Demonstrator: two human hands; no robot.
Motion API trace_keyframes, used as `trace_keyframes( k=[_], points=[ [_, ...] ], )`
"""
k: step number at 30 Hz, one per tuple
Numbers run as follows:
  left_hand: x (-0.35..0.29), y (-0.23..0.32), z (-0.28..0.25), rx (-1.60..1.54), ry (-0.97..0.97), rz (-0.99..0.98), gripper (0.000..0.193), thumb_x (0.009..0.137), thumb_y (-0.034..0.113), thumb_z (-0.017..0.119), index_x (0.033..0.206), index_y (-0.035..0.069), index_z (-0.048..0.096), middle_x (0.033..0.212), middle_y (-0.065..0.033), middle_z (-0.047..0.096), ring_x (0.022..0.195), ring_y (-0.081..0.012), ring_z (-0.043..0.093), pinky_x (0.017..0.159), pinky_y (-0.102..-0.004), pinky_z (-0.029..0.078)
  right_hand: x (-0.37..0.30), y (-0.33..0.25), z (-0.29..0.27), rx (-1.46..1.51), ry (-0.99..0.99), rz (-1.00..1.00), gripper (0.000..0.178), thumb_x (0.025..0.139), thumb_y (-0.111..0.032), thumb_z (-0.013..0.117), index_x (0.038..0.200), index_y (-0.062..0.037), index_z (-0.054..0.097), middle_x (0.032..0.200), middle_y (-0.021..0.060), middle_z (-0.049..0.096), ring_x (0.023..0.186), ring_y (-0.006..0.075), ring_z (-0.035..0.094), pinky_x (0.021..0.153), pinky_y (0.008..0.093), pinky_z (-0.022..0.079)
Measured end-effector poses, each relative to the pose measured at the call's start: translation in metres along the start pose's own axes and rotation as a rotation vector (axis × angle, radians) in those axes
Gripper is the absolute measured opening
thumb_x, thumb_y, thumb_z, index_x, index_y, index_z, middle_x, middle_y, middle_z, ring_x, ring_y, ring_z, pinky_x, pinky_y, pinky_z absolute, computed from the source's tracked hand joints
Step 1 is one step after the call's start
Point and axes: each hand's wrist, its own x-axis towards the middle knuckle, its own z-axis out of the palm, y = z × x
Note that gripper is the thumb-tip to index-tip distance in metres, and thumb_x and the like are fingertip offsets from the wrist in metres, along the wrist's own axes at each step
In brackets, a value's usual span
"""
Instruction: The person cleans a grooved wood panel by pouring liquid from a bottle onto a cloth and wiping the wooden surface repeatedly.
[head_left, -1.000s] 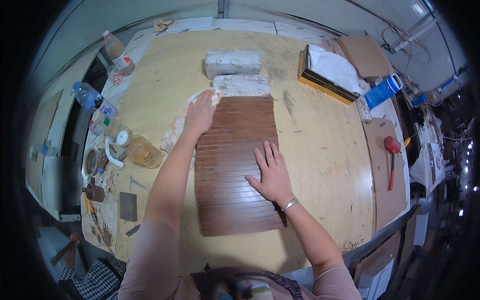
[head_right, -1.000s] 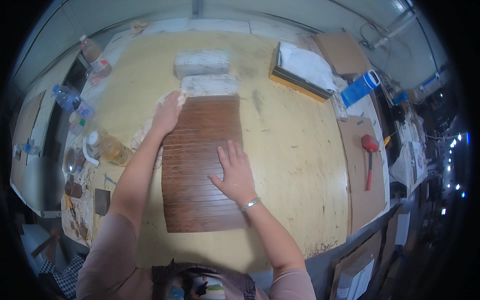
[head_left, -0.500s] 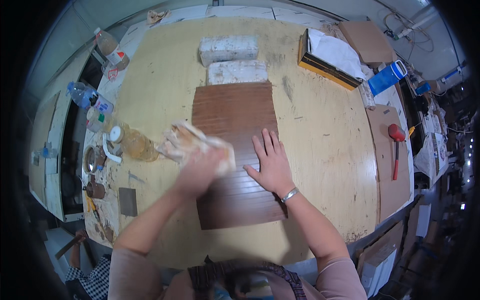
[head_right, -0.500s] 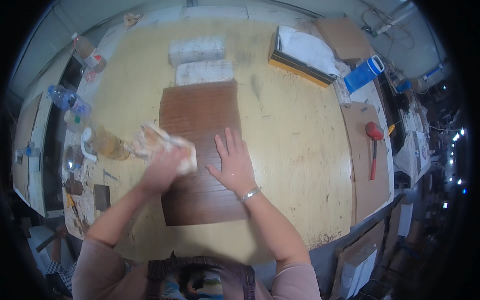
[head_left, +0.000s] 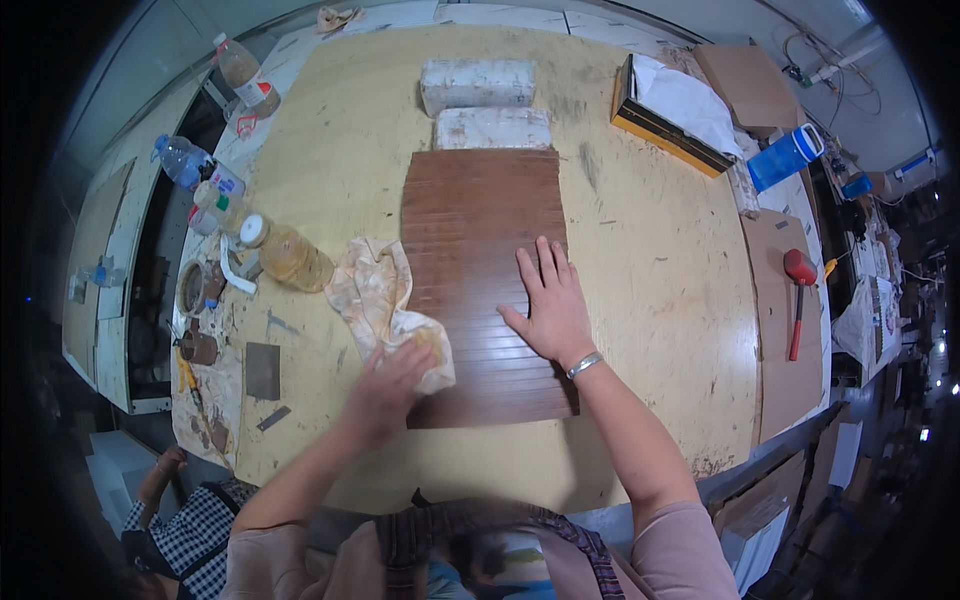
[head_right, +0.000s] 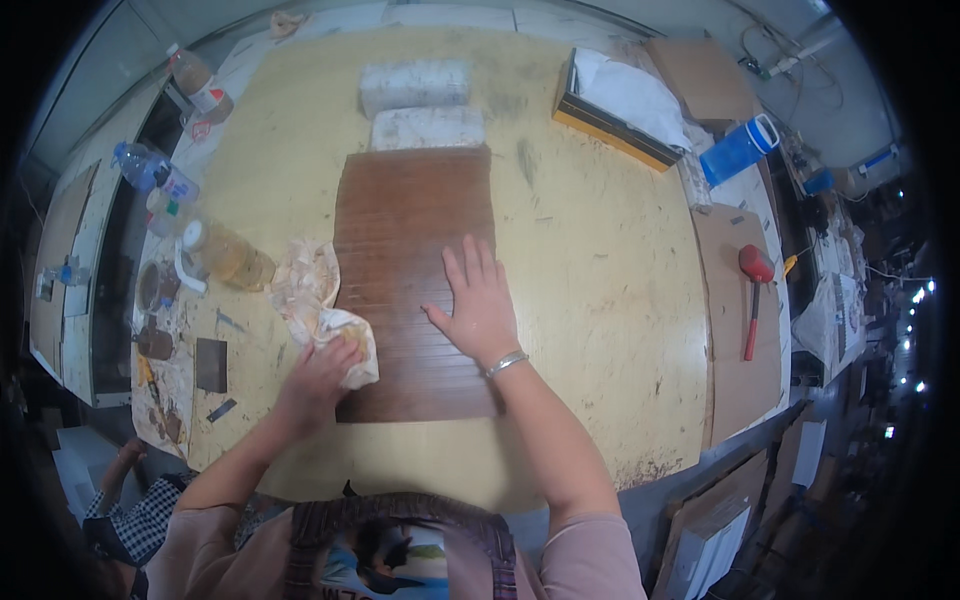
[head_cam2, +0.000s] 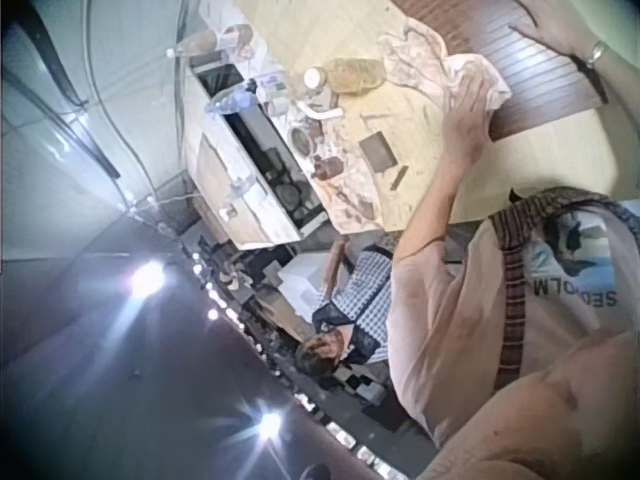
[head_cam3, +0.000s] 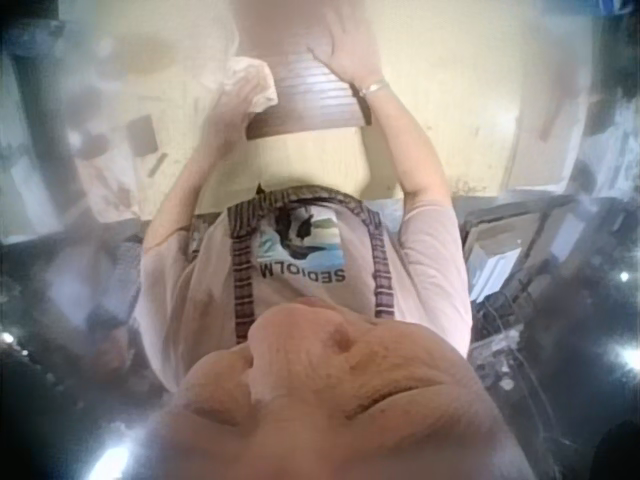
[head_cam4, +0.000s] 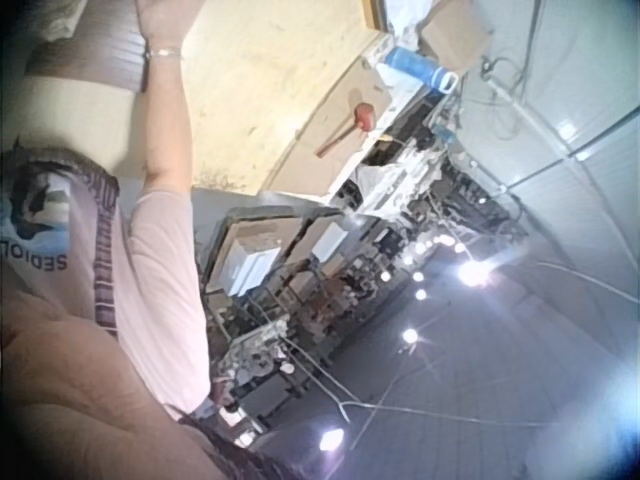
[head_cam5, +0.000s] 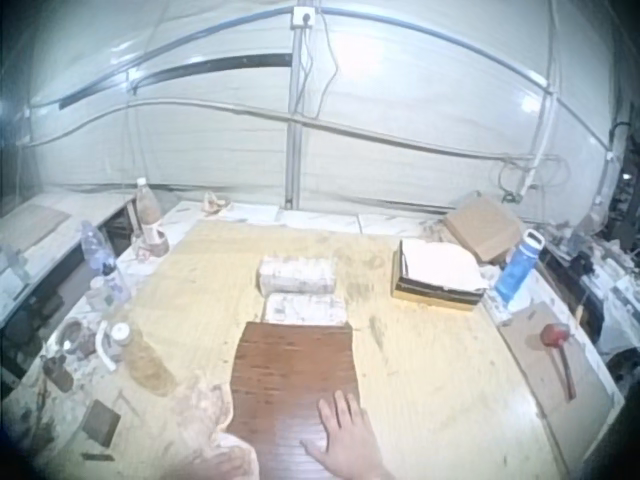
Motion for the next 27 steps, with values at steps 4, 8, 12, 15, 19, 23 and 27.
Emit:
trace_keyframes(
  k=[4,8,12,15,19,23,27],
  points=[
    [0.061,-0.029,-0.017,-0.007,0.221,-0.117,0.049,0.094,0.010,0.047,0.143,0.010,0.043,0.150,-0.0071,0.042,0.140,-0.0252,0.036,0.115,-0.0514,0.026,0.001,-0.005,-0.003,-0.019,-0.041,0.020,0.080,0.086,-0.048,0.062,0.149,-0.0085,0.034,0.158,0.0207,0.021,0.145,0.0383,0.020,0.117,0.0492,0.022],
    [0.094,-0.036,-0.014,0.127,0.310,-0.177,0.048,0.094,0.012,0.050,0.142,0.010,0.044,0.149,-0.0090,0.043,0.141,-0.0248,0.034,0.115,-0.0500,0.025,0.003,-0.004,-0.001,-0.047,-0.057,0.014,0.080,0.087,-0.050,0.060,0.151,-0.0094,0.032,0.159,0.0201,0.019,0.146,0.0386,0.018,0.118,0.0486,0.021],
    [0.031,-0.003,-0.004,0.087,0.206,-0.084,0.047,0.093,0.016,0.053,0.140,0.014,0.047,0.148,-0.0038,0.044,0.141,-0.0225,0.035,0.114,-0.0533,0.024,-0.002,0.000,0.000,-0.039,-0.042,0.020,0.079,0.087,-0.047,0.061,0.150,-0.0080,0.033,0.159,0.0209,0.020,0.147,0.0370,0.017,0.118,0.0482,0.019],
    [0.018,0.003,-0.004,0.134,0.178,-0.122,0.050,0.092,0.017,0.057,0.140,0.013,0.049,0.149,-0.0014,0.043,0.140,-0.0225,0.036,0.113,-0.0563,0.023,0.001,0.001,0.002,-0.073,-0.037,0.007,0.079,0.088,-0.048,0.060,0.150,-0.0070,0.032,0.158,0.0220,0.021,0.145,0.0392,0.019,0.118,0.0472,0.020],
    [0.064,-0.006,-0.004,0.239,0.329,-0.146,0.046,0.090,0.013,0.057,0.135,0.019,0.055,0.144,0.0018,0.048,0.138,-0.0211,0.039,0.113,-0.0559,0.023,-0.001,-0.003,0.003,-0.071,-0.035,-0.021,0.079,0.088,-0.048,0.059,0.150,-0.0062,0.032,0.157,0.0231,0.022,0.145,0.0402,0.020,0.118,0.0462,0.021],
    [0.054,-0.018,-0.009,0.187,0.301,-0.188,0.041,0.087,0.011,0.056,0.125,0.023,0.063,0.140,0.0036,0.052,0.134,-0.0206,0.043,0.112,-0.0545,0.024,-0.003,0.002,0.006,-0.089,-0.002,-0.032,0.078,0.089,-0.048,0.057,0.150,-0.0060,0.033,0.157,0.0231,0.022,0.145,0.0403,0.020,0.118,0.0464,0.021],
    [0.044,-0.015,-0.007,0.212,0.362,-0.262,0.044,0.080,0.007,0.058,0.118,0.024,0.069,0.138,0.0009,0.053,0.133,-0.0209,0.043,0.111,-0.0534,0.025,-0.001,0.002,0.007,-0.084,-0.001,-0.031,0.078,0.089,-0.049,0.057,0.150,-0.0062,0.033,0.157,0.0232,0.023,0.145,0.0404,0.020,0.117,0.0470,0.021]
  ],
)
